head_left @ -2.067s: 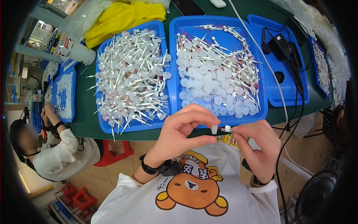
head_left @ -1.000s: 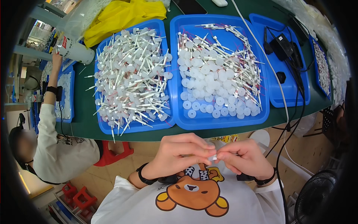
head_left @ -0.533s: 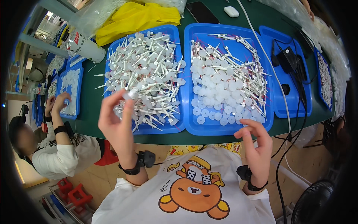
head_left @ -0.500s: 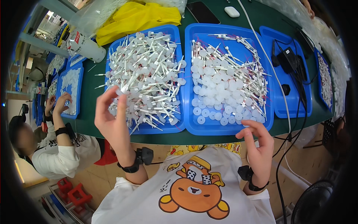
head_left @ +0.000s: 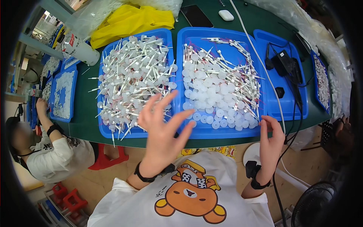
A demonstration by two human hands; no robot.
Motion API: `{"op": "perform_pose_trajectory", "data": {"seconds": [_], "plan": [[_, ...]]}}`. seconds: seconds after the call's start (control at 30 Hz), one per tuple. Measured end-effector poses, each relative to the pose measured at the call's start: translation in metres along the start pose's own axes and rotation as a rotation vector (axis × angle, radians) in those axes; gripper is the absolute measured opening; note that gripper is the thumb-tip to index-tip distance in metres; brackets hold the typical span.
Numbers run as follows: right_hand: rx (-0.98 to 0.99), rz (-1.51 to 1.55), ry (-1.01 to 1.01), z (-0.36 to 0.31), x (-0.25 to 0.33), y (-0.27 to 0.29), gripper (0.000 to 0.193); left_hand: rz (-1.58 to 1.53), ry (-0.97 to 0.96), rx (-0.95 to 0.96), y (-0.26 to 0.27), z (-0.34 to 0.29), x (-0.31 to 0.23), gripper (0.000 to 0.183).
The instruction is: The person repeatedly picks small white circular discs and thin white sticks from blue trays, aligns them, and presses them together to form assembled units. The assembled items are placed back into the trays. The process is continuous and repetitive throughout the clip.
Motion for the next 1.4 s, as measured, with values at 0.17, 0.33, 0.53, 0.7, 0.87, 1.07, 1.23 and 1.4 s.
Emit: {"op": "perform_pose_trajectory", "data": {"seconds": [0.17, 0.33, 0.53, 0.7, 0.87, 1.07, 1.23, 1.4], "plan": [[0.007, -0.116, 0.251, 0.011, 0.011, -0.018, 0.01, -0.084, -0.02, 0.195, -0.049, -0.01, -0.017, 0.028], [0.037, -0.136, 0.314, 0.016, 0.016, -0.034, 0.013, -0.121, 0.008, 0.198, -0.061, -0.007, -0.014, 0.028], [0.048, -0.212, 0.252, 0.02, 0.014, -0.045, 0.008, -0.103, 0.019, 0.229, -0.06, -0.001, -0.015, 0.027], [0.075, -0.192, 0.198, 0.02, 0.013, -0.045, 0.01, -0.156, -0.016, 0.275, -0.06, 0.0, -0.011, 0.024], [0.136, -0.132, 0.158, 0.023, 0.012, -0.04, 0.012, -0.232, 0.02, 0.251, -0.06, 0.001, -0.01, 0.021], [0.148, -0.056, 0.139, 0.025, 0.009, -0.032, 0.011, -0.493, 0.149, 0.284, -0.051, 0.001, -0.003, 0.019], [0.148, -0.091, 0.184, 0.02, 0.01, -0.029, 0.013, -0.888, 0.37, 0.372, -0.046, -0.003, 0.004, 0.02], [0.167, -0.128, 0.168, 0.02, 0.012, -0.029, 0.016, -1.096, 0.477, 0.372, -0.046, -0.008, 0.006, 0.027]]}}
Point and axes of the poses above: each hand's wrist, its own z-axis towards the middle knuckle, its own y-axis out of the back of the hand, x = y × z, the point moved 5 cm from there along z, towards the middle knuckle, and after that the axes turned 1 degree about -x, right-handed, at the moved point
